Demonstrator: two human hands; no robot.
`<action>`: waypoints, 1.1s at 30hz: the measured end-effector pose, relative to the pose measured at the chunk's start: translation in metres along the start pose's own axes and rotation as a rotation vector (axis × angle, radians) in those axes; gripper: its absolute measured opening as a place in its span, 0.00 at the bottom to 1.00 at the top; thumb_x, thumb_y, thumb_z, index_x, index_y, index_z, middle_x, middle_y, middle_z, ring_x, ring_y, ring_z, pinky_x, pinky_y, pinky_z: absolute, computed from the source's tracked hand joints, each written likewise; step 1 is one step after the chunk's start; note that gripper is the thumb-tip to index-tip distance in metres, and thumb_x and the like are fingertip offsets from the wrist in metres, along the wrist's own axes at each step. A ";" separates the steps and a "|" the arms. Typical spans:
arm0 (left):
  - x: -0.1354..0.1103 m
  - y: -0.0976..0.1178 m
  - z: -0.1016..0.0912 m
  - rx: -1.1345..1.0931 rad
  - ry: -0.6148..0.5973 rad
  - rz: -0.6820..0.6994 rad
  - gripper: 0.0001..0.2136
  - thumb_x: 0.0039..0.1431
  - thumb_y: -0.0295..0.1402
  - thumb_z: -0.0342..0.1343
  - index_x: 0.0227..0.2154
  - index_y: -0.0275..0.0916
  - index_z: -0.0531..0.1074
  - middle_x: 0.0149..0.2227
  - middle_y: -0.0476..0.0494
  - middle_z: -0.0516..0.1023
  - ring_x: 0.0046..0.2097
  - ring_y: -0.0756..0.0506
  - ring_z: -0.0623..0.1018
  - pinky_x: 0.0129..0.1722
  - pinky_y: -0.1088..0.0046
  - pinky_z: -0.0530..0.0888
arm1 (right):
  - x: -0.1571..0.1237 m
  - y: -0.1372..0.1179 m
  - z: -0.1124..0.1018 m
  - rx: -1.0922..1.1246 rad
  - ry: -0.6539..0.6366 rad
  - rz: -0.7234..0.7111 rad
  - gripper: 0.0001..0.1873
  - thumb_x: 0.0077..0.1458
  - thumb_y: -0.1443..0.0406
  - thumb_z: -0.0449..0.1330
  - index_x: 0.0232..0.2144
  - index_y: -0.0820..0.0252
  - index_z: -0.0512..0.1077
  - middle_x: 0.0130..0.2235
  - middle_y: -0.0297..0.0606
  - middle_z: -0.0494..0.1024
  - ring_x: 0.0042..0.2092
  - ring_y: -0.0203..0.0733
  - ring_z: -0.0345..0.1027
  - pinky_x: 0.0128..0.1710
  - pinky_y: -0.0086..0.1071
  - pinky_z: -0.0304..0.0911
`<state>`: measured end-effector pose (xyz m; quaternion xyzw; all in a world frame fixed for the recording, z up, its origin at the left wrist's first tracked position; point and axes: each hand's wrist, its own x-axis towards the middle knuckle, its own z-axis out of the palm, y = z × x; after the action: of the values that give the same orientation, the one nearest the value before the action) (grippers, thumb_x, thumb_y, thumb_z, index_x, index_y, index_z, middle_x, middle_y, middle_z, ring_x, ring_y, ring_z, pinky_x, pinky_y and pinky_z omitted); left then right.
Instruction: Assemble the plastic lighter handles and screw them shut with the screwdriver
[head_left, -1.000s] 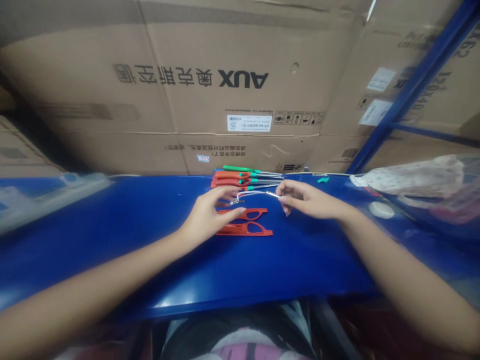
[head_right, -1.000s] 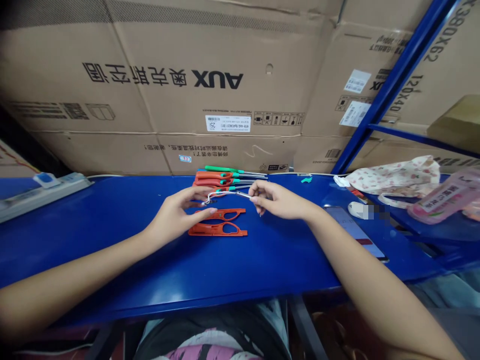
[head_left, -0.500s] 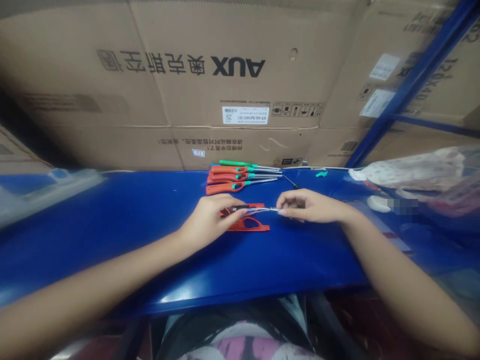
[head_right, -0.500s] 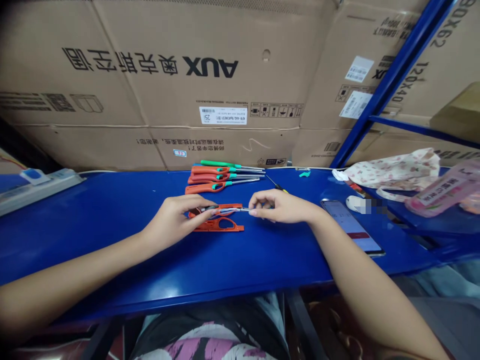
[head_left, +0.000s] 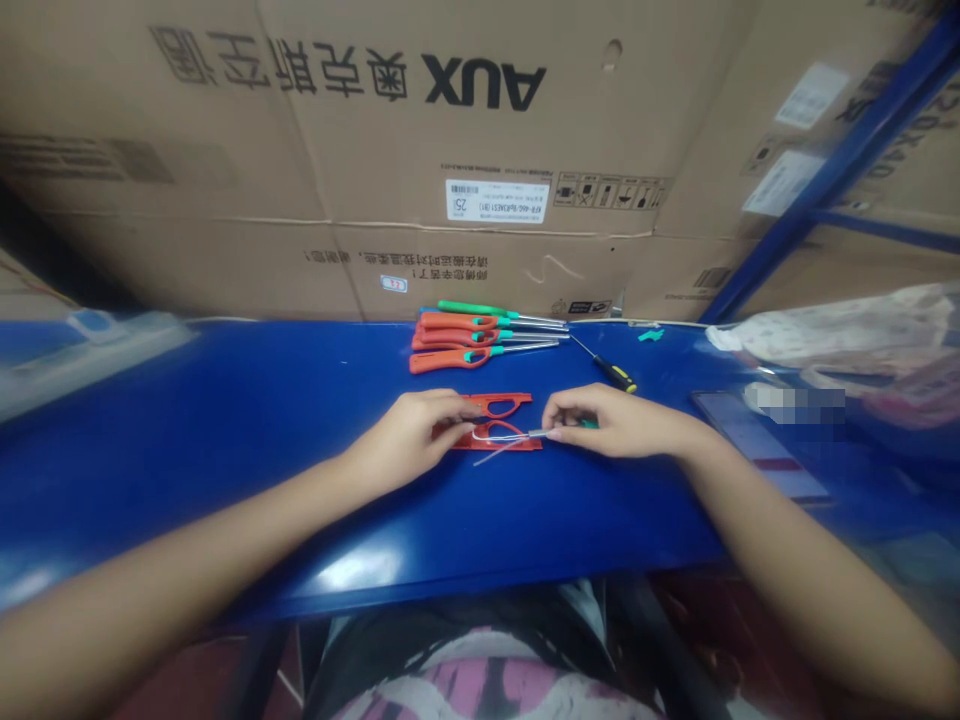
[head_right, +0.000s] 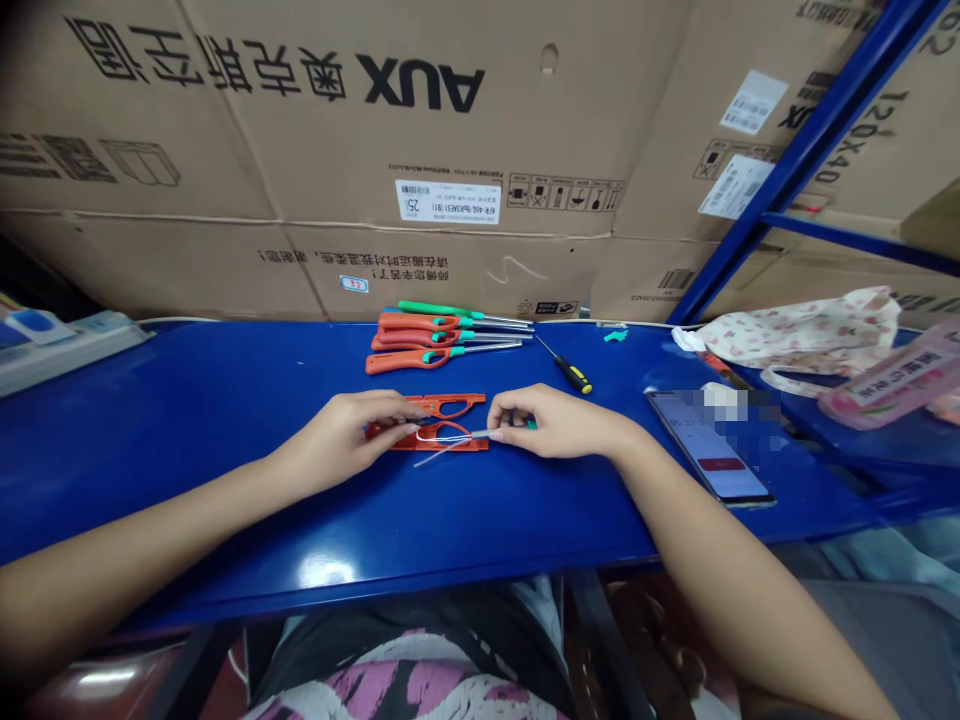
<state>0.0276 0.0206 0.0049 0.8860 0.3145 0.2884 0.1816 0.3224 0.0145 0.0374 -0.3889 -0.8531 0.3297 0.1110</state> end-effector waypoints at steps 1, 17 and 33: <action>-0.001 -0.001 0.000 0.007 0.010 0.007 0.10 0.66 0.29 0.55 0.45 0.39 0.79 0.43 0.42 0.83 0.41 0.46 0.81 0.41 0.70 0.78 | 0.000 0.000 0.000 -0.031 0.020 -0.009 0.09 0.62 0.61 0.58 0.38 0.61 0.75 0.38 0.39 0.81 0.38 0.38 0.72 0.39 0.31 0.65; -0.001 -0.011 0.004 -0.046 0.020 -0.044 0.09 0.64 0.30 0.57 0.42 0.38 0.82 0.39 0.42 0.81 0.36 0.48 0.80 0.36 0.73 0.77 | 0.001 0.008 0.005 -0.134 0.046 -0.124 0.09 0.64 0.63 0.58 0.39 0.58 0.79 0.41 0.39 0.82 0.42 0.40 0.75 0.45 0.34 0.67; 0.001 -0.012 0.007 -0.086 0.031 -0.085 0.06 0.62 0.32 0.62 0.38 0.37 0.83 0.36 0.44 0.81 0.33 0.49 0.78 0.32 0.75 0.73 | -0.004 -0.006 0.014 -0.465 0.056 -0.174 0.11 0.66 0.67 0.54 0.37 0.59 0.77 0.37 0.38 0.78 0.37 0.39 0.71 0.39 0.32 0.62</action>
<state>0.0272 0.0291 -0.0064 0.8587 0.3418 0.3073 0.2265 0.3155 0.0017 0.0311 -0.3382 -0.9329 0.1028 0.0698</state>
